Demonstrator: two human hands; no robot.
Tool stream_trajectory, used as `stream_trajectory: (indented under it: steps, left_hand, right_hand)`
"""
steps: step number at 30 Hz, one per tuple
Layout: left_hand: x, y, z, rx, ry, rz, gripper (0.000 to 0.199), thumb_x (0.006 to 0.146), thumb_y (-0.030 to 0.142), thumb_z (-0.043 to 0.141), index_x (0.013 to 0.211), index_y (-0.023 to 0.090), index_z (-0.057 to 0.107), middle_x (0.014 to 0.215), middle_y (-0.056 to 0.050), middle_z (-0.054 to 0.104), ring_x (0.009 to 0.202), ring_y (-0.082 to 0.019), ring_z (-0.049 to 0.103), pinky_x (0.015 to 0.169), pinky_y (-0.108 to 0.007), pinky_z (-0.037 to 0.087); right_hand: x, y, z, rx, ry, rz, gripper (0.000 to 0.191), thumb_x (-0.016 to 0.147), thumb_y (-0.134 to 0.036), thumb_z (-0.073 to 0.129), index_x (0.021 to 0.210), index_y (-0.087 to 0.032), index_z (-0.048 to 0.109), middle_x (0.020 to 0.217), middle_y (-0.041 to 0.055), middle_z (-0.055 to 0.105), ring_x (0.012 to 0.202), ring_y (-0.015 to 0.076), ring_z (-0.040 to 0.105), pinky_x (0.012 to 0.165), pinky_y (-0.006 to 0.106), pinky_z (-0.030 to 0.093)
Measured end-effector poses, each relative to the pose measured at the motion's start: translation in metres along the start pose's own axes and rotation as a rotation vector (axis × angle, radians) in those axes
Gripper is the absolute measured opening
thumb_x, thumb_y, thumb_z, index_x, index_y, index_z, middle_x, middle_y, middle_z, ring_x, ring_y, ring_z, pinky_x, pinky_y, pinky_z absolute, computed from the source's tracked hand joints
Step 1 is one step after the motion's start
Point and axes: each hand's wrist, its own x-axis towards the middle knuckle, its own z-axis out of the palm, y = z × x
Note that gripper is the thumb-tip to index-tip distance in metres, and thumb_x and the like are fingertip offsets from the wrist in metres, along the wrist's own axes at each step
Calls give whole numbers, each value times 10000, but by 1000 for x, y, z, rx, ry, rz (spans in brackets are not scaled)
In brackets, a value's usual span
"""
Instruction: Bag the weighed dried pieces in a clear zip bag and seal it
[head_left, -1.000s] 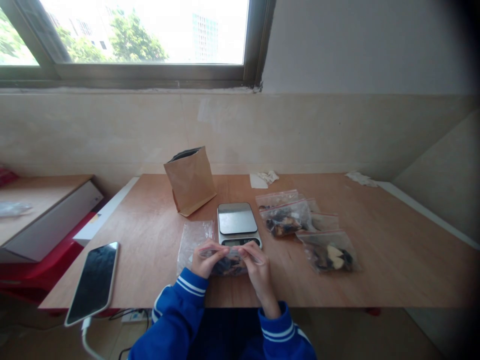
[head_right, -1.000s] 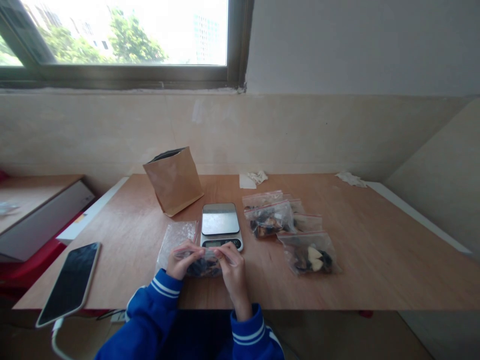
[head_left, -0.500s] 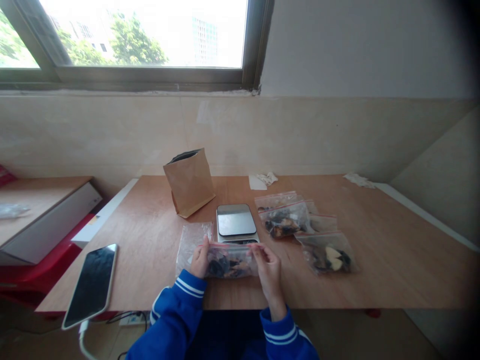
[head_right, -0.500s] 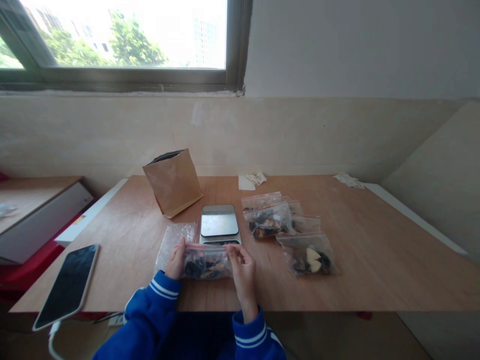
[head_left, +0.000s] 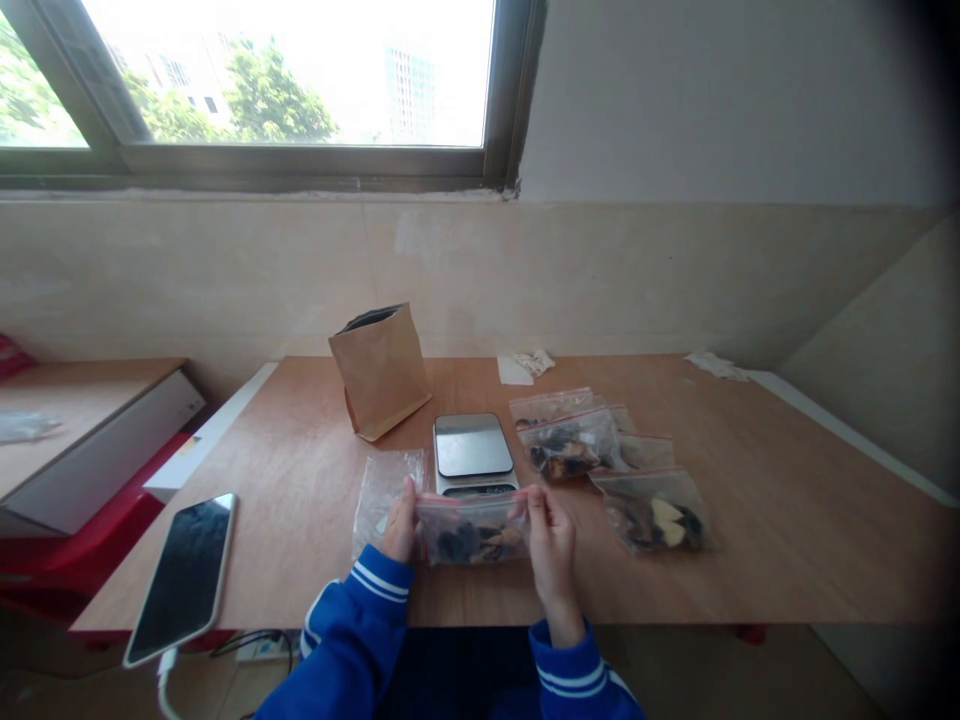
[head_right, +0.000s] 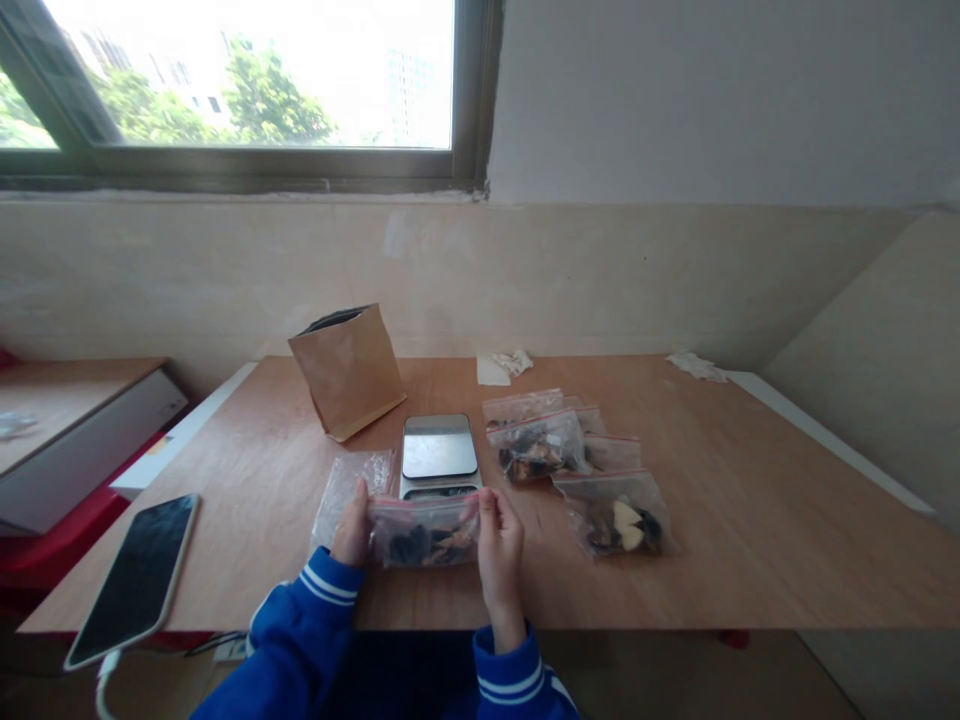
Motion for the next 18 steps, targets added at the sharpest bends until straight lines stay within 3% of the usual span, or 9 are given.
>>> stream_trajectory:
  steps: [4, 7, 10, 12, 15, 18]
  left_hand:
    - [2, 0, -3, -216, 16, -81, 696, 903, 604, 250, 690, 154, 736, 629, -89, 682, 583, -174, 600, 587, -317, 488]
    - [2, 4, -3, -204, -21, -70, 665, 899, 598, 288, 682, 148, 727, 623, -83, 667, 600, -169, 582, 600, -307, 462]
    - [0, 10, 0, -80, -3, 1, 615, 911, 558, 305, 718, 153, 726, 661, -75, 655, 634, -164, 567, 640, -302, 452]
    - [0, 14, -1, 26, 110, 70, 526, 909, 525, 347, 821, 162, 717, 763, -72, 654, 691, -165, 566, 681, -302, 455]
    - [5, 18, -11, 176, 387, 119, 383, 880, 465, 453, 1062, 175, 625, 1046, -91, 613, 844, -185, 569, 750, -323, 468]
    - [19, 16, -35, 353, 655, 111, 529, 802, 435, 576, 1246, 164, 480, 1240, -138, 492, 990, -234, 540, 822, -393, 474]
  right_hand:
    - [30, -8, -40, -129, 211, -79, 468, 856, -605, 461, 695, -176, 557, 543, -22, 508, 511, 124, 480, 545, 237, 392]
    - [63, -15, -75, -265, 233, -71, 512, 849, -637, 431, 772, -159, 600, 534, -22, 502, 480, 129, 453, 521, 253, 367]
    - [91, -19, -92, -464, 236, -133, 535, 856, -617, 421, 898, -125, 626, 641, 52, 588, 605, 194, 547, 620, 320, 425]
    - [98, -20, -93, -629, 327, -259, 551, 847, -579, 463, 1050, -85, 600, 890, 170, 631, 850, 280, 586, 746, 403, 442]
    - [89, -18, -82, -827, 472, -474, 538, 865, -461, 484, 1236, -71, 508, 1234, 265, 484, 1191, 361, 433, 922, 520, 368]
    - [68, -4, -69, -917, 326, -595, 439, 898, -345, 432, 1276, -132, 497, 1341, 219, 405, 1269, 342, 376, 988, 529, 339]
